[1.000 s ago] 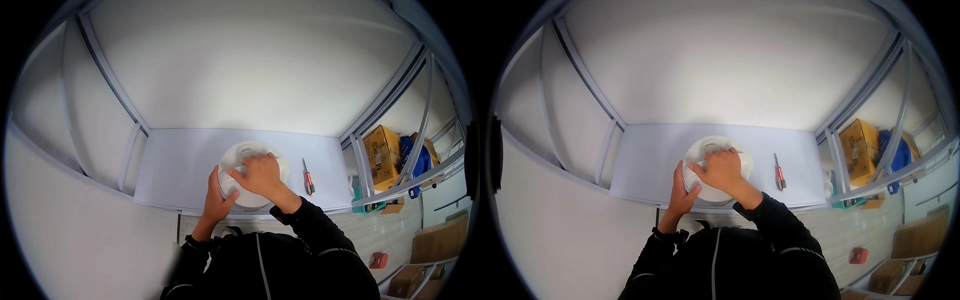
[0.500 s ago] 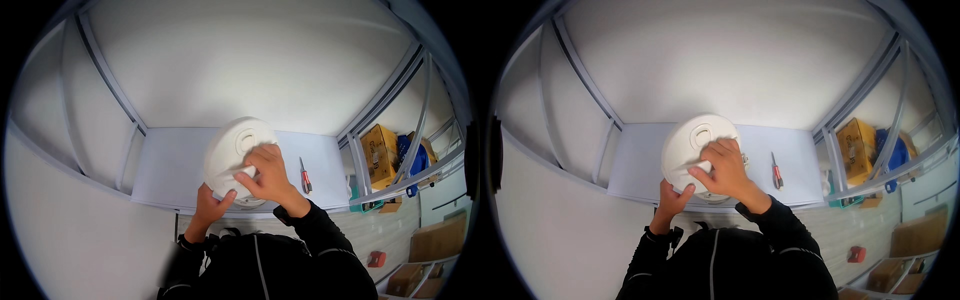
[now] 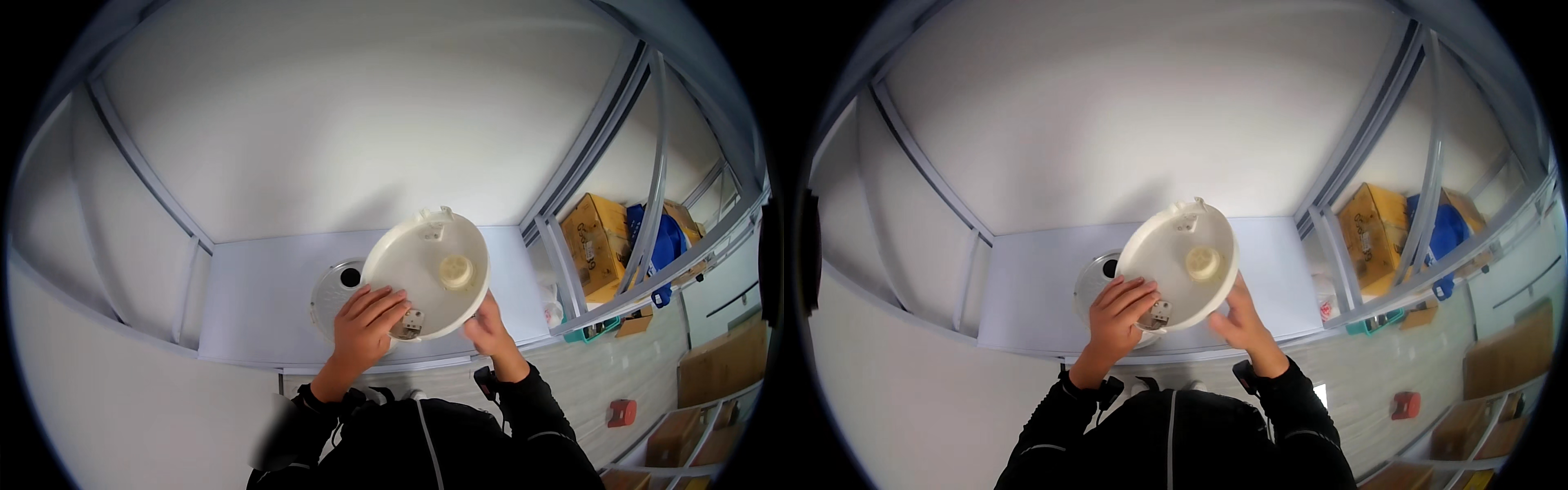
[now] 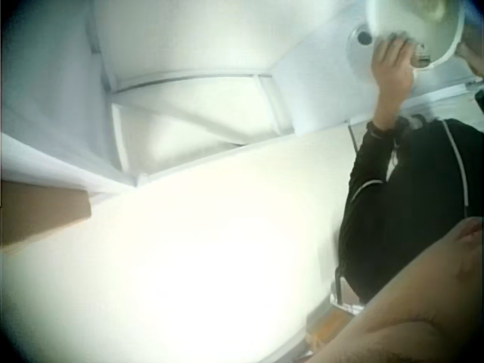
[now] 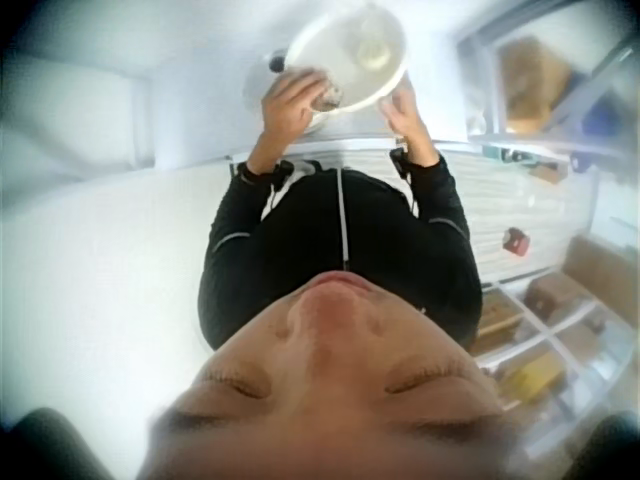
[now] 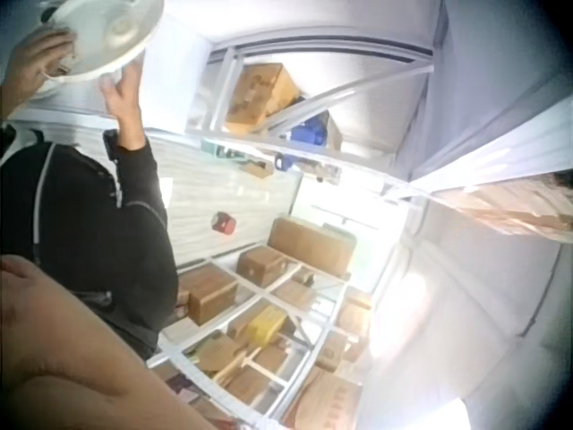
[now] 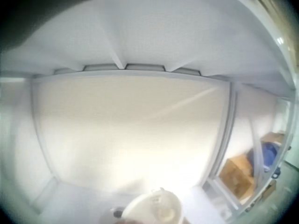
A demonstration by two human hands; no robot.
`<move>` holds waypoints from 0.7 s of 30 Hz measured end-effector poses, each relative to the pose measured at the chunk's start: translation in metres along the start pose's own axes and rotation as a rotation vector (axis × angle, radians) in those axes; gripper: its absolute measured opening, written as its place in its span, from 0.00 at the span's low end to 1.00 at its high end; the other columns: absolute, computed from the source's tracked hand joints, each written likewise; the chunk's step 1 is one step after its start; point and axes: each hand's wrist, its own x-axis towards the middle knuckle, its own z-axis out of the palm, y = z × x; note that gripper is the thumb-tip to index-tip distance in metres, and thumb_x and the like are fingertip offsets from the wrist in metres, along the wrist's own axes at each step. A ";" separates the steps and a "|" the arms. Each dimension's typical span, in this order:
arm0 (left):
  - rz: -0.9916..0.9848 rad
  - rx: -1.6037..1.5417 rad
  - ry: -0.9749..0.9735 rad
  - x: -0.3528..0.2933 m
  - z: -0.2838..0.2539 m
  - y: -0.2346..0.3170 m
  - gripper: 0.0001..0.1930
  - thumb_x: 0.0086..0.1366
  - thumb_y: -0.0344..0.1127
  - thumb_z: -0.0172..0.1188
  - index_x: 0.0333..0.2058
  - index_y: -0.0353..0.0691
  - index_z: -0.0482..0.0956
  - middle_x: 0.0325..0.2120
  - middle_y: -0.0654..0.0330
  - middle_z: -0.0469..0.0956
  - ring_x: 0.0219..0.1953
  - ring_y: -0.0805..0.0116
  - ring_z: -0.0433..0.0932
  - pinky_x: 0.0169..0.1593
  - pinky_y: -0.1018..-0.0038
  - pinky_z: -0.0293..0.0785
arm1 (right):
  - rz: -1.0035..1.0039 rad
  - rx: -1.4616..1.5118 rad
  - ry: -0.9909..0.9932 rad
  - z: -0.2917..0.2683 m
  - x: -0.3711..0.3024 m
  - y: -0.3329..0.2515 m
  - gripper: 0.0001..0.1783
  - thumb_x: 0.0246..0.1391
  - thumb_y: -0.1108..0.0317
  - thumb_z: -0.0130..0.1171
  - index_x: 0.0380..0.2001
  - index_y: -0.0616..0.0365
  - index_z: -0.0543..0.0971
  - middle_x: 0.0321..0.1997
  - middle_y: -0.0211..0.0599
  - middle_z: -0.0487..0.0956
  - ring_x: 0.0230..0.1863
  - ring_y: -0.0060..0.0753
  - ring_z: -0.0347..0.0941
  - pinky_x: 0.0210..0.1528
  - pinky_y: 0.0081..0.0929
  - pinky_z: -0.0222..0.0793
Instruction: The person assembles a white rice cooker by screwing a socket into the base, inserting a red wire, and attaching the inner pot and lid. The person then repeats the process on a second unit, using a screwdriver to secure the socket and wire.
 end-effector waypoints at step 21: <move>-0.082 0.053 -0.466 -0.010 0.109 0.065 0.25 0.59 0.30 0.68 0.57 0.45 0.85 0.64 0.59 0.77 0.72 0.52 0.69 0.76 0.47 0.61 | 0.773 0.557 0.466 -0.074 -0.070 0.074 0.30 0.56 0.73 0.53 0.64 0.60 0.75 0.50 0.33 0.83 0.46 0.25 0.78 0.48 0.25 0.73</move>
